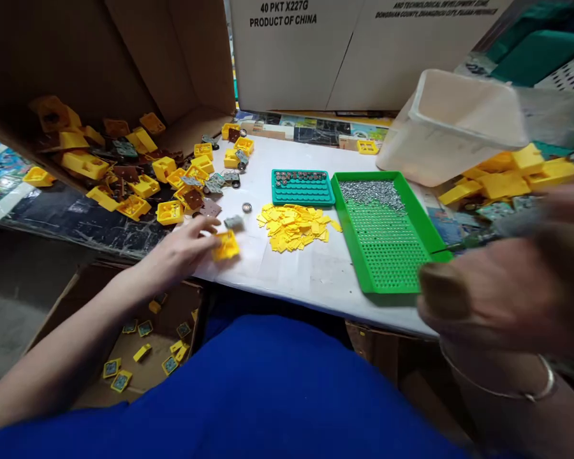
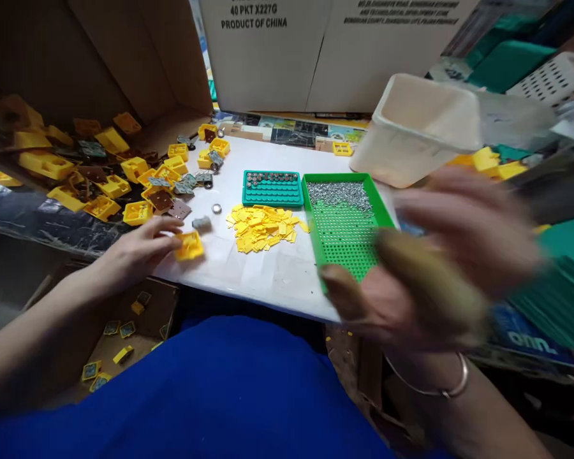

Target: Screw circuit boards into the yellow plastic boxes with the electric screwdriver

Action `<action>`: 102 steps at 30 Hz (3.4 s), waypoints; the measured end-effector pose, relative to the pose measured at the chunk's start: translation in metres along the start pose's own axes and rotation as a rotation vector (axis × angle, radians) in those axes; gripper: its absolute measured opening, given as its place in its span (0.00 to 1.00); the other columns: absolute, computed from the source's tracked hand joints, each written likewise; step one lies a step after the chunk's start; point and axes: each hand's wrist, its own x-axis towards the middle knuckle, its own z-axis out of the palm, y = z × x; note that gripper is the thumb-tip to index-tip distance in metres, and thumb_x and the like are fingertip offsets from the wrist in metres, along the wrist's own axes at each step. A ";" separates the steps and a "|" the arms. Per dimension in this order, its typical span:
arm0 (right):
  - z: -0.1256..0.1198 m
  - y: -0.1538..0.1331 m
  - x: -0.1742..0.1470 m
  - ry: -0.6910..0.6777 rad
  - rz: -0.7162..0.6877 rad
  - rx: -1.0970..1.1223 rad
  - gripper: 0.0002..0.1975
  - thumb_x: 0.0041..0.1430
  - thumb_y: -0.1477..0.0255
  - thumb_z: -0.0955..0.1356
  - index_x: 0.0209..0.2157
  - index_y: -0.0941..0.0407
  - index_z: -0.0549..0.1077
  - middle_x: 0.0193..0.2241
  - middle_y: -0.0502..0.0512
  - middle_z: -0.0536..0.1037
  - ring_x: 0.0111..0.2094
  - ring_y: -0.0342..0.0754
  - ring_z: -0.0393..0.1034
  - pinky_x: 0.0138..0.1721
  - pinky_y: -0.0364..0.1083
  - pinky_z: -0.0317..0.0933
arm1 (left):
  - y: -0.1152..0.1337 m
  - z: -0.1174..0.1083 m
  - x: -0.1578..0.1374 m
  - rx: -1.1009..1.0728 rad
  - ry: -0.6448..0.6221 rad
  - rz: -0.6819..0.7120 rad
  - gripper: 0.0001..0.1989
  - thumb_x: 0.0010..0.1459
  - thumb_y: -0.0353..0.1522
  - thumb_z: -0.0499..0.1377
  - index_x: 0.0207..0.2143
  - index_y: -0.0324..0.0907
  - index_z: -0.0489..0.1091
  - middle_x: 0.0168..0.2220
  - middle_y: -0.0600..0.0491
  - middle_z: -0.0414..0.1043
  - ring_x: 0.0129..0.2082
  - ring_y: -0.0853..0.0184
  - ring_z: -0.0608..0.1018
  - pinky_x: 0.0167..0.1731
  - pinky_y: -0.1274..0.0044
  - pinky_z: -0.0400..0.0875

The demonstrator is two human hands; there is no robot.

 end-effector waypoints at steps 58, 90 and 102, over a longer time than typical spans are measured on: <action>0.058 -0.014 -0.032 -0.854 -0.497 -0.029 0.12 0.68 0.77 0.61 0.39 0.60 0.76 0.33 0.57 0.79 0.34 0.45 0.73 0.36 0.44 0.67 | 0.100 0.049 0.047 -1.593 -0.040 -0.536 0.21 0.51 0.29 0.69 0.44 0.41 0.62 0.33 0.57 0.76 0.33 0.72 0.79 0.38 0.79 0.74; 0.054 0.001 -0.057 -0.482 -0.222 0.070 0.16 0.61 0.81 0.66 0.49 0.54 0.73 0.41 0.57 0.77 0.43 0.47 0.73 0.46 0.49 0.72 | 0.103 0.051 0.051 -1.687 0.039 -0.581 0.18 0.51 0.29 0.69 0.42 0.42 0.68 0.36 0.54 0.78 0.37 0.67 0.81 0.39 0.75 0.78; 0.055 -0.002 -0.045 -0.506 -0.319 0.066 0.14 0.65 0.78 0.65 0.51 0.54 0.71 0.42 0.58 0.78 0.45 0.46 0.75 0.46 0.46 0.73 | 0.102 0.039 0.046 -1.702 -0.026 -0.626 0.19 0.48 0.31 0.71 0.39 0.42 0.67 0.33 0.54 0.79 0.30 0.64 0.83 0.25 0.81 0.73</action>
